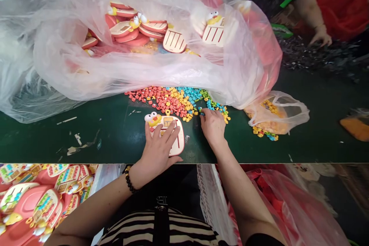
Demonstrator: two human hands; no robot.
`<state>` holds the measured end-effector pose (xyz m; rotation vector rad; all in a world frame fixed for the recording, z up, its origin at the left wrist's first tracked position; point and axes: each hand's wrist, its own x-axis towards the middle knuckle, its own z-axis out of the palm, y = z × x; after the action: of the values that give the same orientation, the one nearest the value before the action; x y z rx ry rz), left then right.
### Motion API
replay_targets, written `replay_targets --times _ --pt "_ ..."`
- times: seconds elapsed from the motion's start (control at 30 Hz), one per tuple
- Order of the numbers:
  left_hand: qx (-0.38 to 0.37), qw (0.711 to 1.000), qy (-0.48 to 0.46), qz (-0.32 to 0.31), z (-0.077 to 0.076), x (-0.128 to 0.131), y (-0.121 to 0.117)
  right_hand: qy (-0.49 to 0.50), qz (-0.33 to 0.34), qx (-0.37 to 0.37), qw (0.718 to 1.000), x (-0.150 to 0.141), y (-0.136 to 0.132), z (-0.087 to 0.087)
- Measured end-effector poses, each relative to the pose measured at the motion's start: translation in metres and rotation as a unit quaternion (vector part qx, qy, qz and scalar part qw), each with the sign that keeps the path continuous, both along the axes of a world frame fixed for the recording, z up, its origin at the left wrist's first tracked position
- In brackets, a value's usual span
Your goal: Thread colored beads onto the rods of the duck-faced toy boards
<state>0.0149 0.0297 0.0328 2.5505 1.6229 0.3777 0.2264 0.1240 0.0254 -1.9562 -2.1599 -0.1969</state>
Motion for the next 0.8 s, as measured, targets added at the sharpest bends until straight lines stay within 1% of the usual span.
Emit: replay_targets --times 0.07,0.13,0.17,0.23,0.3,0.37,0.43,0.5,0.57,0.7,0.8 --pt "-0.007 1.0 0.006 -0.025 0.0 0.002 0.006 0.034 -0.008 0.022 0.999 0.002 -0.001 0.002" --pt "-0.01 0.999 0.007 -0.031 -0.001 0.003 0.009 0.11 -0.007 0.047 0.993 0.0 -0.005 0.005" --pt "-0.008 0.999 0.005 -0.03 -0.003 0.003 0.01 0.159 0.006 0.049 0.986 -0.005 -0.008 0.007" --pt "0.006 1.0 -0.004 -0.028 -0.007 0.003 0.009 0.25 0.058 0.031 0.966 -0.019 -0.016 0.009" --pt "0.024 0.999 -0.017 -0.024 -0.011 0.003 0.006 0.286 0.116 0.008 0.951 -0.037 -0.023 0.008" --pt "0.036 0.999 -0.033 -0.02 -0.014 0.001 0.003 0.259 0.148 0.006 0.954 -0.052 -0.027 0.003" --pt "0.039 0.998 -0.054 -0.018 -0.016 -0.001 0.001 0.207 0.161 0.014 0.965 -0.06 -0.028 -0.003" --pt "0.038 0.997 -0.071 -0.018 -0.016 -0.002 0.001 0.159 0.168 0.027 0.973 -0.061 -0.029 -0.008" --pt "0.035 0.997 -0.068 -0.015 -0.015 -0.001 0.002 0.125 0.176 0.041 0.975 -0.059 -0.03 -0.011" --pt "0.043 0.999 -0.032 0.007 -0.012 0.002 0.003 0.101 0.207 0.067 0.971 -0.059 -0.033 -0.012" --pt "0.065 0.997 -0.035 0.009 -0.014 0.001 0.002 0.101 0.213 0.077 0.969 -0.061 -0.037 -0.013"
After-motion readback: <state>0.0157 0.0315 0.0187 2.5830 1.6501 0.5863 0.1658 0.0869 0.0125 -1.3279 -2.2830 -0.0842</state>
